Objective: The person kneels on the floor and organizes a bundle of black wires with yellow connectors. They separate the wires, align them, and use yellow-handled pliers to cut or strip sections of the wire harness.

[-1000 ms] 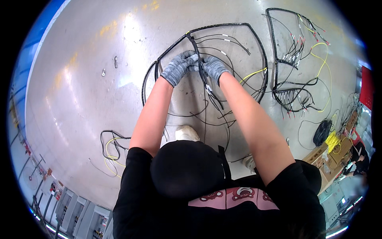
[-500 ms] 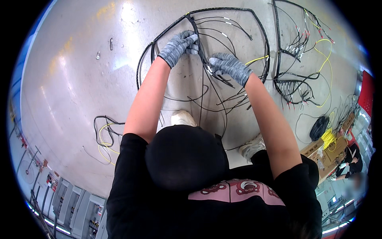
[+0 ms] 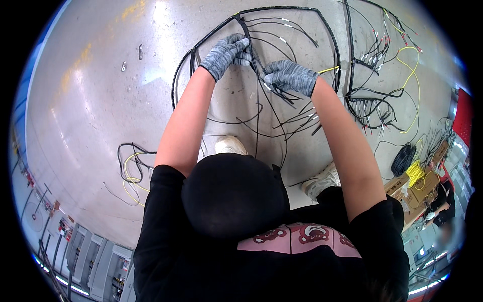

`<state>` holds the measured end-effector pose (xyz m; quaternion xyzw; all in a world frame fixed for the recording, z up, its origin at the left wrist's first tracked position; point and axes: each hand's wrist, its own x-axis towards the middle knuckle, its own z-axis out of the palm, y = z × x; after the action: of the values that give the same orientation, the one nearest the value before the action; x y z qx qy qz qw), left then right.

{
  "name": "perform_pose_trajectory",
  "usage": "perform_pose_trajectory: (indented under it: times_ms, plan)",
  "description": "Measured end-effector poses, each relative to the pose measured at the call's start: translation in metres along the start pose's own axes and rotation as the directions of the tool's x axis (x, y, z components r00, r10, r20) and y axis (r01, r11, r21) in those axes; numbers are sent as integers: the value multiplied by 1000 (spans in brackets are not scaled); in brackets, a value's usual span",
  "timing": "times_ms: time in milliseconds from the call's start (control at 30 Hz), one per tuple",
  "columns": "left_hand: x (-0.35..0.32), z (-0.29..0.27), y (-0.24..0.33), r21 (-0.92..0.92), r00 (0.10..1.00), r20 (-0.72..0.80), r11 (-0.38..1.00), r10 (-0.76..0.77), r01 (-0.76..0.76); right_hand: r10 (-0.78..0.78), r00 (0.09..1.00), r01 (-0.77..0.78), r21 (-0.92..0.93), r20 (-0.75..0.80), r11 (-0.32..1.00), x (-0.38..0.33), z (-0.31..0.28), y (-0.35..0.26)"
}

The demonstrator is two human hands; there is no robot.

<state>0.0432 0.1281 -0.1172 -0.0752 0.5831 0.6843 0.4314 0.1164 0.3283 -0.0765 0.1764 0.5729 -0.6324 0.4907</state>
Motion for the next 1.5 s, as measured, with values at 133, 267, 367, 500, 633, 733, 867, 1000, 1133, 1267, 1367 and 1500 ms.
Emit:
perform_pose_trajectory:
  times_ms: [133, 267, 367, 500, 633, 733, 867, 1000, 1133, 1267, 1367, 1500]
  plan:
    - [1, 2, -1, 5, 1000, 1, 1000, 3, -3, 1, 999, 2, -66, 41, 998, -2, 0, -3]
    - [0, 5, 1, -35, 999, -17, 999, -28, 27, -44, 999, 41, -292, -2, 955, 3, 3, -8]
    - [-1, 5, 4, -19, 999, -24, 999, -41, 41, -33, 999, 24, -207, -39, 978, 12, -1, -2]
    - [2, 1, -2, -12, 1000, 9, 1000, -14, 14, 20, 993, -47, -234, -115, 971, 11, 2, -10]
    - [2, 1, -6, -58, 998, 52, 998, 29, -26, -110, 985, 64, -309, -133, 949, 7, 0, -6]
    - [-1, 2, -3, -49, 998, 49, 998, 29, -27, -249, 954, 162, -411, -169, 897, 10, 1, -1]
    - [-7, 5, 5, 13, 998, 57, 1000, 17, -18, -325, 915, 186, -464, -239, 866, 16, 2, 6]
    - [-3, 0, 1, 76, 993, 108, 995, 58, -66, -346, 872, 167, -455, -346, 875, 22, 3, 7]
    - [-5, 0, -2, 41, 993, 68, 994, 99, -102, -247, 899, 101, -379, -361, 920, 21, 11, -9]
    - [-2, -1, -4, 181, 991, 64, 975, 117, -127, -353, 825, 109, -489, -441, 865, 20, 16, -14]
    - [4, -6, -5, 343, 985, 93, 923, 148, -171, -302, 855, 75, -476, -421, 876, 25, 11, -16]
    - [4, -3, -5, 462, 977, 78, 862, 197, -211, -301, 850, 91, -443, -431, 892, 24, 19, -24]
